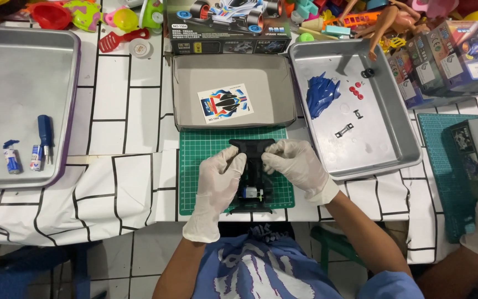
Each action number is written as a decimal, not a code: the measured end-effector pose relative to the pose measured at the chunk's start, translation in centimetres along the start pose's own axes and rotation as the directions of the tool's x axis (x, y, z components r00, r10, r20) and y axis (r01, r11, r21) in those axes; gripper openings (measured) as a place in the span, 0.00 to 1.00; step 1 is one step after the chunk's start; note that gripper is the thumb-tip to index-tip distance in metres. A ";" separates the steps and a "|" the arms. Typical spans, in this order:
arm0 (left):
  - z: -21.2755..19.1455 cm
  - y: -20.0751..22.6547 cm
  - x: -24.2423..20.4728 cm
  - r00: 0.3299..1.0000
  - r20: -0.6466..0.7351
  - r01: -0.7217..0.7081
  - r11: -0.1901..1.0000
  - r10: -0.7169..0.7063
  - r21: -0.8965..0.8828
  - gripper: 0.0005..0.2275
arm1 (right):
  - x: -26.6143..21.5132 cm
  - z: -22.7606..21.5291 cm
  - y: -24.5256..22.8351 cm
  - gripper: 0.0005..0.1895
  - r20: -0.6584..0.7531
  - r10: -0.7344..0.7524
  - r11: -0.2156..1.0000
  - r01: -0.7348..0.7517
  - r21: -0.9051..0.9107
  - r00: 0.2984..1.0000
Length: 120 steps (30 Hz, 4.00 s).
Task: The person assembles a blue toy car on a green cutting mat. They attach the blue body shell to the black chassis, then insert and secure four red wheels onto the axles using a small screwdriver.
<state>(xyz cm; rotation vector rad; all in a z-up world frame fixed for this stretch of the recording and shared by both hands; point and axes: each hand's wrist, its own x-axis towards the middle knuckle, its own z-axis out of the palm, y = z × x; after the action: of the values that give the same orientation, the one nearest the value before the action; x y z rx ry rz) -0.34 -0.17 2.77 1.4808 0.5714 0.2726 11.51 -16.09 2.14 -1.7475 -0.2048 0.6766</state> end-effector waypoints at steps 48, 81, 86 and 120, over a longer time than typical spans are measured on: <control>2.6 -2.5 0.3 0.988 -0.032 0.135 0.943 -0.152 -0.304 0.14 | -0.7 -0.6 -3.7 0.11 -0.031 -0.074 0.967 0.064 -0.248 0.997; 0.5 3.3 1.0 0.967 -0.025 0.238 0.874 -0.252 0.424 0.12 | 4.9 -18.9 -0.2 0.15 -0.336 -0.202 0.804 -0.040 -0.593 0.920; -0.3 3.9 1.8 0.958 -0.022 0.233 0.730 -0.286 0.643 0.09 | 7.6 -23.5 1.7 0.17 -0.353 -0.123 0.587 -0.219 -0.779 0.927; 0.5 -0.4 -0.9 0.983 -0.183 -0.006 0.983 -0.028 -0.184 0.19 | 5.6 -8.3 5.2 0.23 0.499 -0.648 0.014 0.664 -0.748 0.575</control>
<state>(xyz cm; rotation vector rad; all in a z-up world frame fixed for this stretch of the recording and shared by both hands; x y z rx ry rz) -0.95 -1.06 2.57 1.2803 0.6842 0.4463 19.47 -21.91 -3.44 -2.3013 -1.6234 -0.3015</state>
